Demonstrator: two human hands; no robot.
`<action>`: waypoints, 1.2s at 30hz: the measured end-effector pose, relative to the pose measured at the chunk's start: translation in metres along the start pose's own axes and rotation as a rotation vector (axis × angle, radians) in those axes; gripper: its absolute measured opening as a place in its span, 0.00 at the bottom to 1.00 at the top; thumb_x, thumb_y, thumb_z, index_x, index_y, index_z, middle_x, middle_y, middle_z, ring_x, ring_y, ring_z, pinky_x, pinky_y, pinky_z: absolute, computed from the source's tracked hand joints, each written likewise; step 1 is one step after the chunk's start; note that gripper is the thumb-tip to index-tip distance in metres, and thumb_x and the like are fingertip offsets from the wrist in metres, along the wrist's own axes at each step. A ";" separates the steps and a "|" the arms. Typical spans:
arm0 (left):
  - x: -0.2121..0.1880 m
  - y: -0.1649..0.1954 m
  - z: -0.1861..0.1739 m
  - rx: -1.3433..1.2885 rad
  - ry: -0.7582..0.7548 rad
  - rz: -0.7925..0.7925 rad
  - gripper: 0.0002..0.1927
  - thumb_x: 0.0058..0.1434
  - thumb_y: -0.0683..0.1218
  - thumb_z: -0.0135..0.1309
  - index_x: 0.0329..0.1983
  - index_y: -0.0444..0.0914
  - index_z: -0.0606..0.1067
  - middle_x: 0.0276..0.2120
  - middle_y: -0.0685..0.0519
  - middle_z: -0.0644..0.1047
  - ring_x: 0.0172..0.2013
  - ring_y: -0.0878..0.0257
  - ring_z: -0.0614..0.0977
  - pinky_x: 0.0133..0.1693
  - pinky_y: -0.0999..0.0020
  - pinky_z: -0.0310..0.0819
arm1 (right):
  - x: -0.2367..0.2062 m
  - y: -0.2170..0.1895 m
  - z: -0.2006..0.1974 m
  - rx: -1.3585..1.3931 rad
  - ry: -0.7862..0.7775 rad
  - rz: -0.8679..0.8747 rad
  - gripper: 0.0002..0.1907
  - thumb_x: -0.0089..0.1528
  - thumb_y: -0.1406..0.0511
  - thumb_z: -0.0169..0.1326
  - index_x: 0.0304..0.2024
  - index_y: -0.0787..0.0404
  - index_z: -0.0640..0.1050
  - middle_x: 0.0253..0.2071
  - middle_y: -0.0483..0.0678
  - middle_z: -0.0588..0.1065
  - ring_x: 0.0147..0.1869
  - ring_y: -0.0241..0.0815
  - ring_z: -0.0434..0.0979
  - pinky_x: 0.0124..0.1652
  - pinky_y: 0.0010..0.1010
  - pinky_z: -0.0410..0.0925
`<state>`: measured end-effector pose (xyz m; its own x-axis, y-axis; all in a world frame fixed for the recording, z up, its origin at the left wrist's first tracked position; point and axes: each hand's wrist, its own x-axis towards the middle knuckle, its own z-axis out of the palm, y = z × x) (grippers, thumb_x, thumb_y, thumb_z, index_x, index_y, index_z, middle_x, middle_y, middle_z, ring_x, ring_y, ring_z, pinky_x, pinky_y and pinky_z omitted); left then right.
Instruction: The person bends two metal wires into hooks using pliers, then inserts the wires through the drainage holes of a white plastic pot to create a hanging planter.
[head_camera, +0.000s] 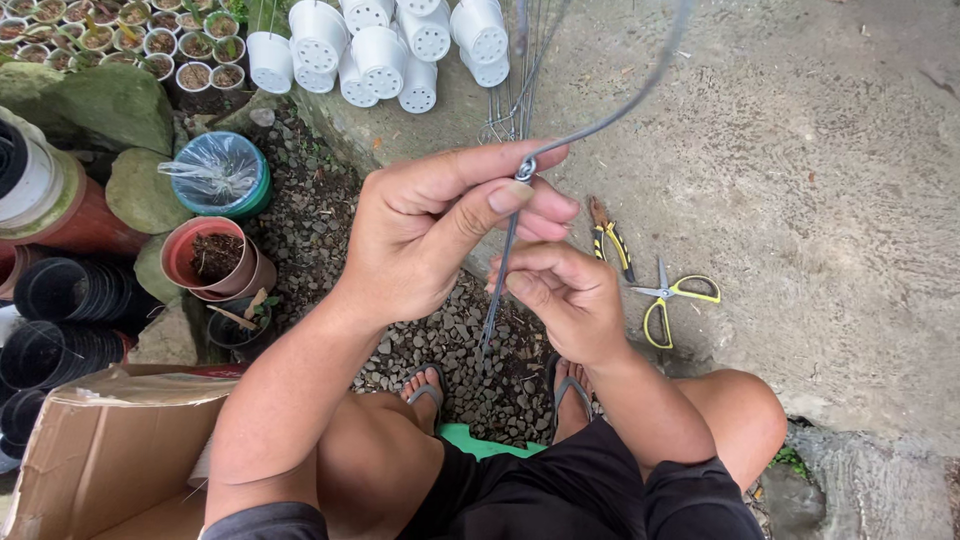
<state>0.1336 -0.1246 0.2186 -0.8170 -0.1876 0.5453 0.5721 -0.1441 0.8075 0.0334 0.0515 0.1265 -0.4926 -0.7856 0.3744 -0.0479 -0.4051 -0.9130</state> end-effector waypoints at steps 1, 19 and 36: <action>0.000 -0.001 0.000 -0.025 -0.009 0.022 0.12 0.83 0.39 0.48 0.65 0.31 0.72 0.55 0.40 0.81 0.50 0.56 0.87 0.55 0.63 0.85 | 0.001 0.002 0.000 0.013 0.001 0.014 0.07 0.70 0.73 0.54 0.50 0.70 0.77 0.49 0.52 0.78 0.52 0.40 0.81 0.54 0.32 0.75; -0.004 0.001 -0.004 0.311 0.154 0.163 0.10 0.78 0.35 0.52 0.60 0.28 0.74 0.57 0.41 0.78 0.45 0.63 0.86 0.47 0.72 0.86 | 0.027 -0.034 0.029 -0.686 0.132 -0.372 0.07 0.64 0.76 0.62 0.43 0.67 0.78 0.39 0.52 0.78 0.43 0.40 0.80 0.44 0.28 0.72; 0.000 0.010 -0.007 0.684 0.274 0.274 0.06 0.80 0.35 0.54 0.57 0.30 0.76 0.43 0.49 0.80 0.38 0.68 0.85 0.41 0.78 0.82 | 0.038 -0.040 0.032 -0.812 0.089 -0.354 0.05 0.65 0.75 0.61 0.40 0.66 0.77 0.36 0.50 0.76 0.38 0.39 0.79 0.38 0.28 0.70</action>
<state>0.1399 -0.1334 0.2255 -0.5554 -0.3758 0.7418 0.5059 0.5553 0.6601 0.0445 0.0225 0.1829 -0.3963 -0.6240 0.6735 -0.7947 -0.1341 -0.5920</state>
